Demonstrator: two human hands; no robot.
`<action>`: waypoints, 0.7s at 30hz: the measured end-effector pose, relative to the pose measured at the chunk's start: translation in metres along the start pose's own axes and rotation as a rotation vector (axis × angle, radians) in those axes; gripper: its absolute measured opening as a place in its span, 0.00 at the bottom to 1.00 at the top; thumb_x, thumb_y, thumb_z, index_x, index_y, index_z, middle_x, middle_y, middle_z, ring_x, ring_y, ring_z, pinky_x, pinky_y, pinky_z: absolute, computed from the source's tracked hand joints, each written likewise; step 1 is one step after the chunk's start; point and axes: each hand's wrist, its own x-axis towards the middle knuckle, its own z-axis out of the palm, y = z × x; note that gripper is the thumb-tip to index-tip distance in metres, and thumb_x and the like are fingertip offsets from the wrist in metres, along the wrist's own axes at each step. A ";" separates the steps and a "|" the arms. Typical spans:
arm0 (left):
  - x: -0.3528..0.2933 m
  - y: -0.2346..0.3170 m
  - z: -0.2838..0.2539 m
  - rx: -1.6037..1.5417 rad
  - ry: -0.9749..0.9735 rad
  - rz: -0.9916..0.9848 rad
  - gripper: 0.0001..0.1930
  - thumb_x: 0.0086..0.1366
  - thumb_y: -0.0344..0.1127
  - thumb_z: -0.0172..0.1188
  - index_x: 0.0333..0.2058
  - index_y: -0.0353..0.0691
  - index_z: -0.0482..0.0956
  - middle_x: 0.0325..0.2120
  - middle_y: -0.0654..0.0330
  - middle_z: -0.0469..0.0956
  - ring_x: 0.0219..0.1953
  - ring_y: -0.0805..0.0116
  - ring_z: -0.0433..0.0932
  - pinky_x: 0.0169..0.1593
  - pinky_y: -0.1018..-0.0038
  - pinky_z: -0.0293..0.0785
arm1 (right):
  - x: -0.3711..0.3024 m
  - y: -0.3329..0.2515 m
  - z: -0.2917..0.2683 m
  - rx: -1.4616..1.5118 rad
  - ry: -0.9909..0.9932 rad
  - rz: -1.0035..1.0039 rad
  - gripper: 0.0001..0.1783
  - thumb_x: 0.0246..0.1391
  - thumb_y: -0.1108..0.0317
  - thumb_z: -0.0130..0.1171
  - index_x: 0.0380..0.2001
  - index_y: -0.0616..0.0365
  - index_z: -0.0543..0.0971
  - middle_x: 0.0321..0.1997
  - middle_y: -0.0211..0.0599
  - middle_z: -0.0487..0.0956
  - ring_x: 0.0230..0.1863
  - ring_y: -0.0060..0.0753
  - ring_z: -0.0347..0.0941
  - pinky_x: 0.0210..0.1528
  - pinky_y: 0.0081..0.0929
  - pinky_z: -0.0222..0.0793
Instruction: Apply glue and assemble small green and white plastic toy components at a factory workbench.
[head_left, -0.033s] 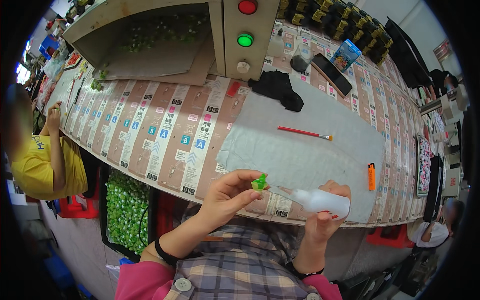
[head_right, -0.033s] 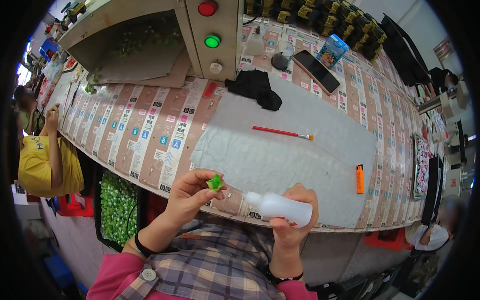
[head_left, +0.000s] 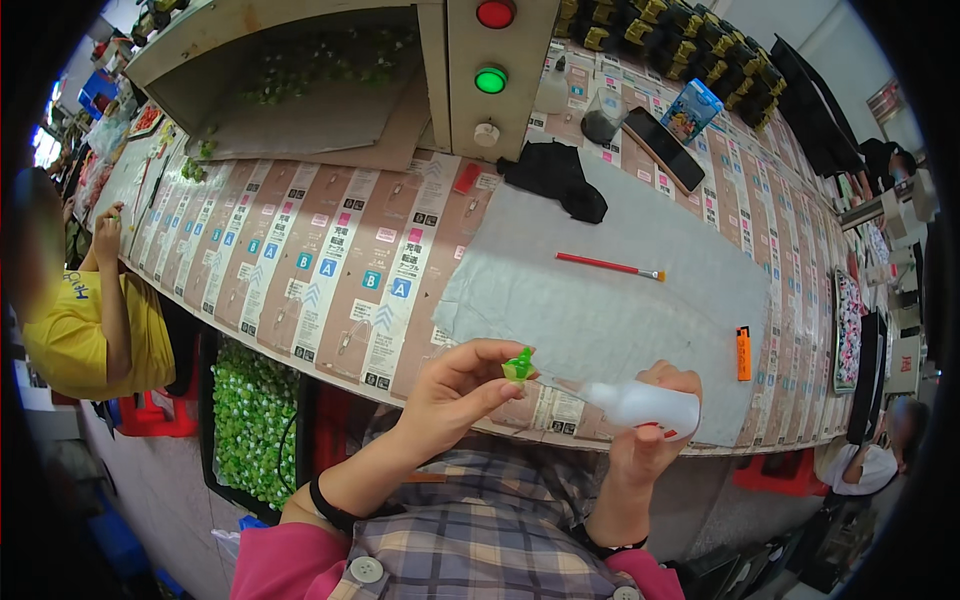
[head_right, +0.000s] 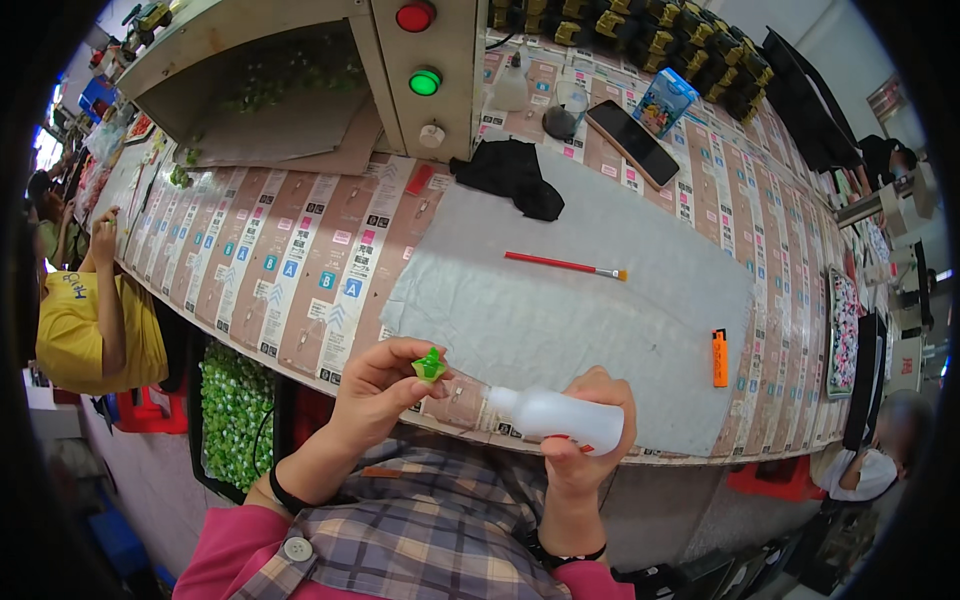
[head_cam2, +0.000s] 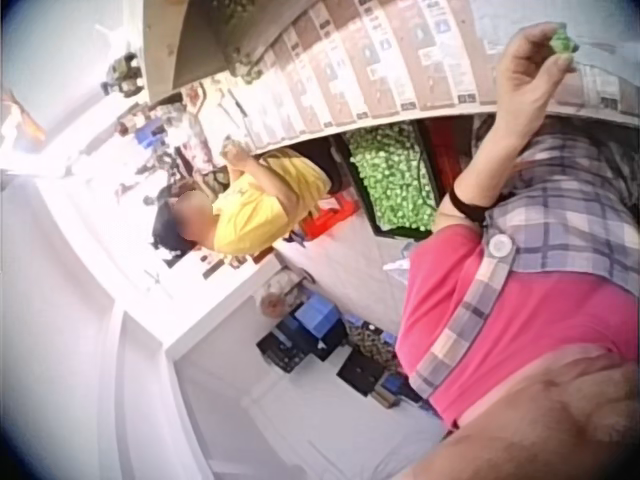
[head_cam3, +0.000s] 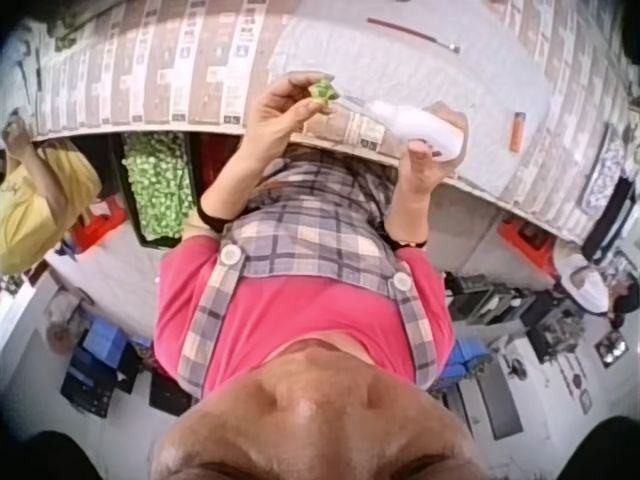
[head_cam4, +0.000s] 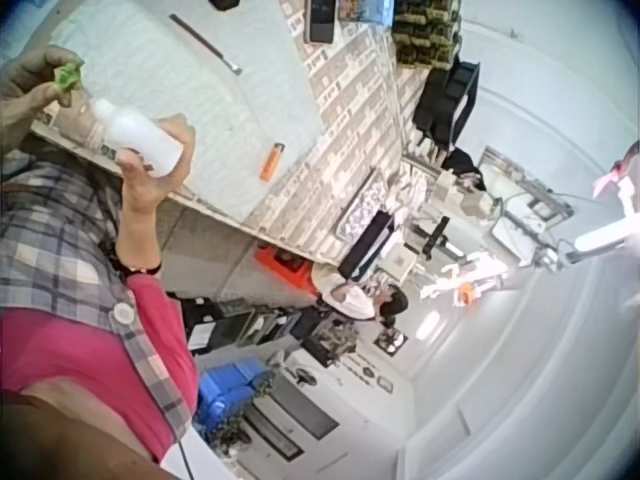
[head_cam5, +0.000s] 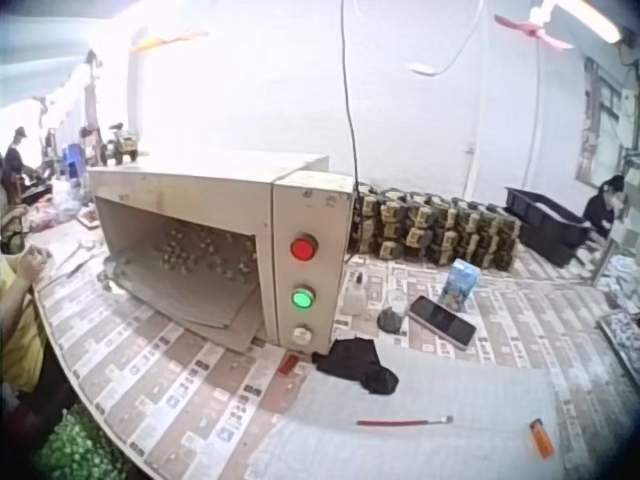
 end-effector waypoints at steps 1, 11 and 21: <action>0.000 0.000 0.000 -0.006 0.015 -0.002 0.16 0.55 0.26 0.54 0.43 0.31 0.67 0.37 0.55 0.72 0.40 0.66 0.73 0.41 0.74 0.72 | -0.001 0.000 0.001 0.002 0.011 -0.032 0.32 0.34 0.41 0.61 0.26 0.58 0.62 0.19 0.27 0.61 0.21 0.16 0.54 0.21 0.13 0.47; 0.000 -0.001 0.001 -0.030 0.032 0.030 0.16 0.54 0.26 0.55 0.43 0.31 0.68 0.40 0.54 0.71 0.40 0.65 0.73 0.41 0.74 0.72 | -0.001 -0.004 0.006 -0.019 0.033 -0.052 0.28 0.32 0.44 0.64 0.24 0.57 0.68 0.16 0.25 0.66 0.20 0.18 0.57 0.22 0.16 0.49; -0.002 -0.001 -0.001 -0.034 0.025 -0.004 0.16 0.53 0.26 0.55 0.42 0.31 0.68 0.39 0.54 0.71 0.39 0.65 0.73 0.41 0.75 0.72 | -0.001 0.000 0.003 -0.093 -0.026 -0.097 0.28 0.37 0.43 0.60 0.24 0.57 0.64 0.17 0.26 0.61 0.20 0.16 0.54 0.20 0.13 0.46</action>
